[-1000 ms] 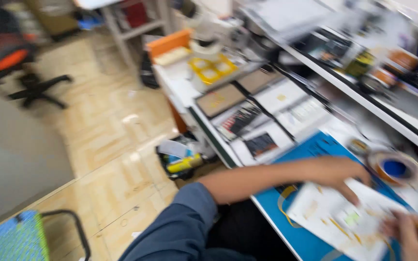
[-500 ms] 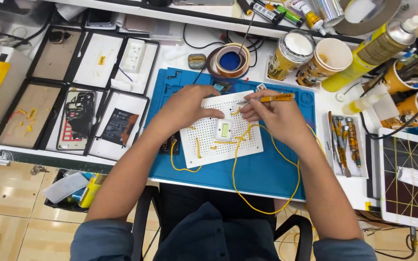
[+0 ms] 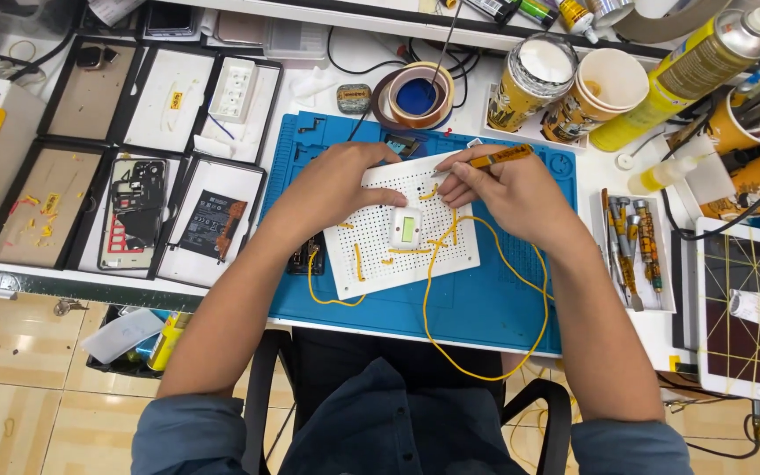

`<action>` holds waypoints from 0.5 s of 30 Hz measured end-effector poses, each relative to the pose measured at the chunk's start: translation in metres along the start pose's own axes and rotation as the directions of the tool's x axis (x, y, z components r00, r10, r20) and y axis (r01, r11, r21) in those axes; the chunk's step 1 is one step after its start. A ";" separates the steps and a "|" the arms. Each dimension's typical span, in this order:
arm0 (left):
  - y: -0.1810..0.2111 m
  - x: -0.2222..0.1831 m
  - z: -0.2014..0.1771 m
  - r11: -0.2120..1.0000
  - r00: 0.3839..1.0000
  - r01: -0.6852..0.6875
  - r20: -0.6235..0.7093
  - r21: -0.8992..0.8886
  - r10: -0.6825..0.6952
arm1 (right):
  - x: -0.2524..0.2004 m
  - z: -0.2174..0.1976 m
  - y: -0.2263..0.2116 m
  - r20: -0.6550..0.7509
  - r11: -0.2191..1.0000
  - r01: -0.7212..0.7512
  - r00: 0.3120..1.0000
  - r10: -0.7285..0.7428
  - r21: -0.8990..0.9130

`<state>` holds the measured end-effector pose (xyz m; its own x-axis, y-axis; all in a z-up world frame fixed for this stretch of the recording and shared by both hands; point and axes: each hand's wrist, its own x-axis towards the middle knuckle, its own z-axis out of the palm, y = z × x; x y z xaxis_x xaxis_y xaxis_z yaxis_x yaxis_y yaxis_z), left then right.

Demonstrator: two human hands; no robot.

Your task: Soldering electronic components onto a white prototyping board on a repair bench.

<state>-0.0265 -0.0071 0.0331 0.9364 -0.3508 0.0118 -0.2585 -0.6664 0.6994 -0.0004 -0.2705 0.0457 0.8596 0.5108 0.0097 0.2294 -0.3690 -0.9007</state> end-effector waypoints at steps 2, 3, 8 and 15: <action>0.000 0.000 0.000 1.000 1.000 -0.004 -0.009 0.008 0.005 | 0.003 -0.001 -0.007 0.029 0.996 0.017 0.999 -0.014 -0.084; 0.002 0.000 0.000 1.000 1.000 -0.007 -0.007 0.011 0.007 | 0.004 -0.002 -0.009 0.025 0.996 0.017 1.000 -0.014 -0.083; 0.002 -0.001 0.001 1.000 1.000 0.002 -0.007 0.008 -0.002 | 0.000 -0.004 -0.020 0.094 0.979 0.076 0.994 -0.058 -0.192; 0.000 -0.001 0.003 1.000 1.000 -0.004 -0.011 0.003 0.004 | 0.000 -0.002 -0.020 0.069 0.964 0.067 0.996 -0.051 -0.257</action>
<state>-0.0287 -0.0086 0.0316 0.9379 -0.3462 0.0227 -0.2631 -0.6671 0.6970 -0.0045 -0.2647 0.0643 0.8134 0.5811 0.0257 0.3960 -0.5209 -0.7562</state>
